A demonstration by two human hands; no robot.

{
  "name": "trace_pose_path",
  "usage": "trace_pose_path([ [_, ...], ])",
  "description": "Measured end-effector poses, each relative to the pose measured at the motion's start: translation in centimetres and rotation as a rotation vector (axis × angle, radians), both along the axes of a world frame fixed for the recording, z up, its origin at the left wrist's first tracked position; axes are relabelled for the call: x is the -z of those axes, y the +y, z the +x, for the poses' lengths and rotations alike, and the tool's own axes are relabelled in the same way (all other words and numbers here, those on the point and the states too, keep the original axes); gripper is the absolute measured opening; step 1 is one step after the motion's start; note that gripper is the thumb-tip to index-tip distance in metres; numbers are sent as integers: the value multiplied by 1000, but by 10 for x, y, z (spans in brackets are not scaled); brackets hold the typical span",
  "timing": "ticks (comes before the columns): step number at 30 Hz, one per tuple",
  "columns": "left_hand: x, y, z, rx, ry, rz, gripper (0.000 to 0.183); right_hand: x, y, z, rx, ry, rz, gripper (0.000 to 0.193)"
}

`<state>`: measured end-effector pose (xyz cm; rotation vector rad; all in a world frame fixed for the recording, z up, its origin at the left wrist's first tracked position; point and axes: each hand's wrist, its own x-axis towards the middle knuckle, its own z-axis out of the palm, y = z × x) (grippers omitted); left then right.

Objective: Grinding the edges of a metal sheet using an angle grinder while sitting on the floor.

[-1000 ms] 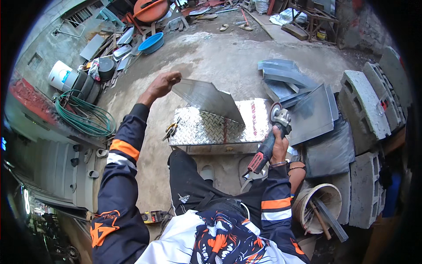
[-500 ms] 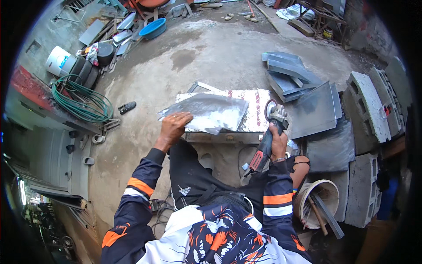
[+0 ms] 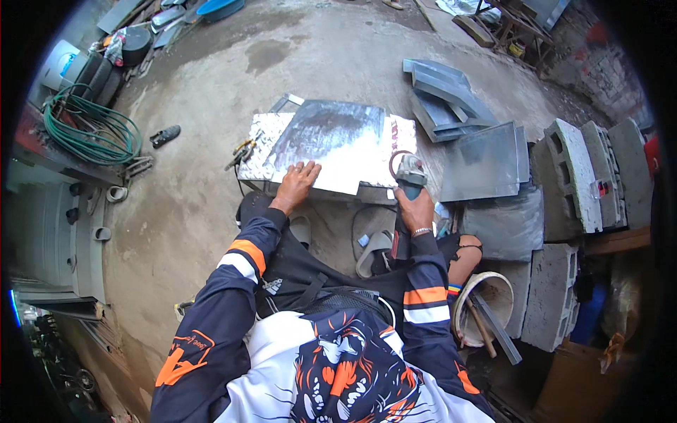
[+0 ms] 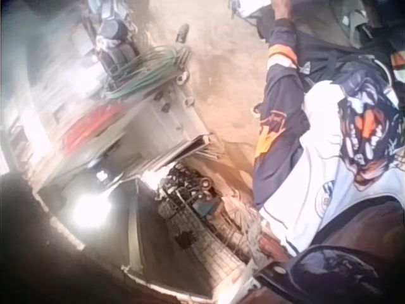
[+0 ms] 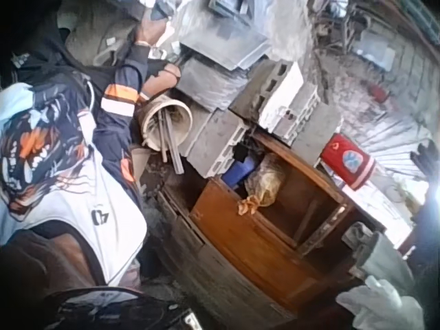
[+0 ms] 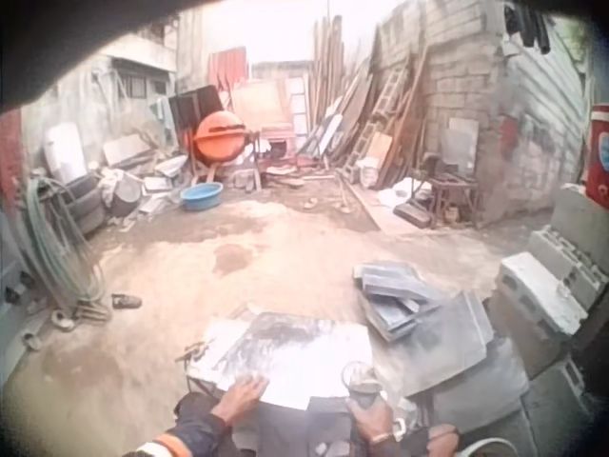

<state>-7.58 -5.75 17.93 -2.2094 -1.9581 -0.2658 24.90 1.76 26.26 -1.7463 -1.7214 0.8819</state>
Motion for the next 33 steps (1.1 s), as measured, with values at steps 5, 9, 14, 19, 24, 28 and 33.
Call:
trace_pose_path([
  [5,20,-5,11,-182,42,-213,55,31,2,0,-48,-113,57,62],
  [9,26,-8,2,-187,16,-281,55,28,-5,-11,-100,-198,3,61],
  [14,22,-7,14,-208,-15,-281,57,40,-16,-18,-120,-233,13,63],
  [19,24,-6,15,-225,-17,-268,56,47,-27,-22,-124,-292,-20,66],
  [24,29,-4,12,-235,-19,-288,58,50,-33,-27,-114,-299,-24,68],
  [28,26,-1,13,-234,-37,-317,57,52,-39,-26,-94,-313,-23,66],
  [33,25,0,14,-235,-36,-307,55,54,-47,-21,-100,-307,23,64],
])
